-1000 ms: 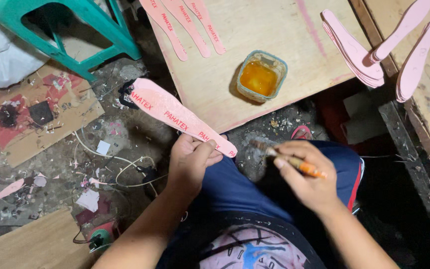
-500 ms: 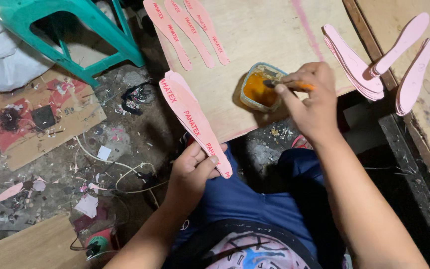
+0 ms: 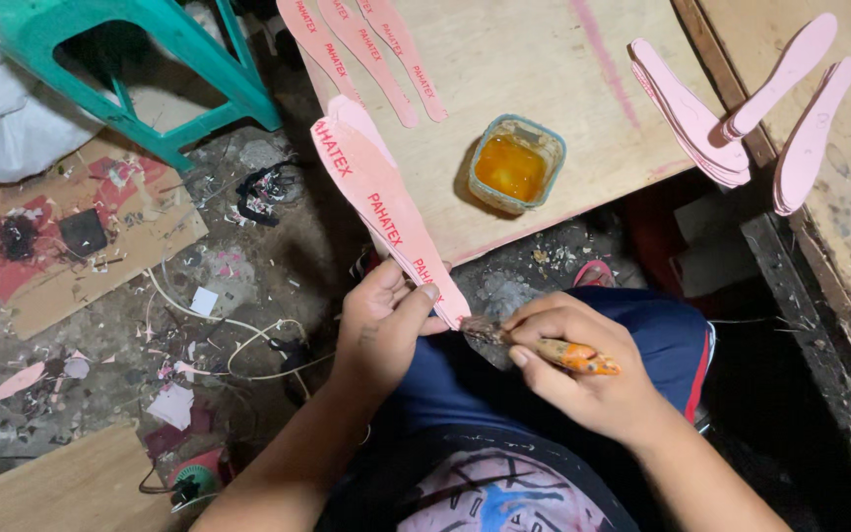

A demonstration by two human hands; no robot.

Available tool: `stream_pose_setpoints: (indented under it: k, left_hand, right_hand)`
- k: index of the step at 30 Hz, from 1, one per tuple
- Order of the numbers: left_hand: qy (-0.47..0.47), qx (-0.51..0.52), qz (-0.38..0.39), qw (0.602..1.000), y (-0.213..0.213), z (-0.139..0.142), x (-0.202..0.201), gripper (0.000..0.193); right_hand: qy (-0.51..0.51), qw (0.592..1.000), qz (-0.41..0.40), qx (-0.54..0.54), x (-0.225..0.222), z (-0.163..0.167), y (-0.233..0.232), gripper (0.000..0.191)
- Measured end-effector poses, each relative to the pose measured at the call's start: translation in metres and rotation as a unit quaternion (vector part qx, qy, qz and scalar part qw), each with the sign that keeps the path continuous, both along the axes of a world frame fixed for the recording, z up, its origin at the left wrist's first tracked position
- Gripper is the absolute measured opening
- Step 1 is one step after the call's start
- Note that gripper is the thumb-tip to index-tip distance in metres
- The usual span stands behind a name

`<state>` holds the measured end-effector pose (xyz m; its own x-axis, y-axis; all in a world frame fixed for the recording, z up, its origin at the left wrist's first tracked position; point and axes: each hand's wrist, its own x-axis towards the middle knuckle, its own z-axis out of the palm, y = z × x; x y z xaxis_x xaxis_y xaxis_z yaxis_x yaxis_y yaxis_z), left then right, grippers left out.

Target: The person sits on the floor of a shoe workshop and uses a brush to spread yellow glue from a small container onto pink insoles one at a time, setting each finished insole on the table. At the start they hammer a pink insole into a shoe on their lap, and at the end they pick up scissors and a shoe.

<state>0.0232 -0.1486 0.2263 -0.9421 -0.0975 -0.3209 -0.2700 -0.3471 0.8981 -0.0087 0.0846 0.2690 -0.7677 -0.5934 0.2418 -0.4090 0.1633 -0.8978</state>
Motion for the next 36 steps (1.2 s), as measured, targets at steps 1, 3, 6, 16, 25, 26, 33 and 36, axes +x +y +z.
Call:
stream_pose_setpoints:
  k: [1, 3, 6, 16, 25, 26, 33, 36]
  left_hand:
    - [0.003, -0.002, 0.000, 1.000, 0.002, 0.000, 0.001, 0.031]
    - [0.008, 0.034, -0.019, 0.999, 0.005, 0.000, 0.004, 0.030]
    - [0.009, 0.030, -0.020, 0.999, 0.006, 0.000, 0.004, 0.030]
    - [-0.027, 0.060, 0.013, 0.998, 0.010, -0.001, 0.002, 0.029]
    - [-0.049, 0.118, -0.163, 0.978, 0.014, 0.001, 0.016, 0.035]
    - [-0.042, 0.120, -0.182, 0.975, 0.015, 0.000, 0.019, 0.033]
    - [-0.014, 0.140, -0.154, 0.978, 0.018, -0.017, 0.018, 0.034]
    - [0.002, 0.122, -0.096, 0.988, 0.014, -0.023, 0.012, 0.035]
  right_hand:
    - [0.013, 1.000, -0.010, -0.006, 0.002, 0.001, 0.000, 0.015]
    - [0.024, 0.999, -0.023, -0.005, 0.002, 0.005, 0.003, 0.015]
    - [0.015, 1.000, -0.019, 0.014, 0.004, 0.010, 0.006, 0.015]
    - [0.062, 0.997, 0.041, 0.012, 0.021, 0.008, 0.006, 0.012]
    - [0.013, 0.994, -0.084, -0.062, -0.003, -0.001, 0.012, 0.012]
    - [0.036, 0.993, -0.091, -0.063, -0.010, -0.004, 0.013, 0.013]
    - [-0.035, 0.983, -0.128, -0.126, -0.019, -0.023, 0.014, 0.011]
    - [-0.068, 0.995, -0.074, -0.009, -0.009, -0.035, 0.008, 0.020]
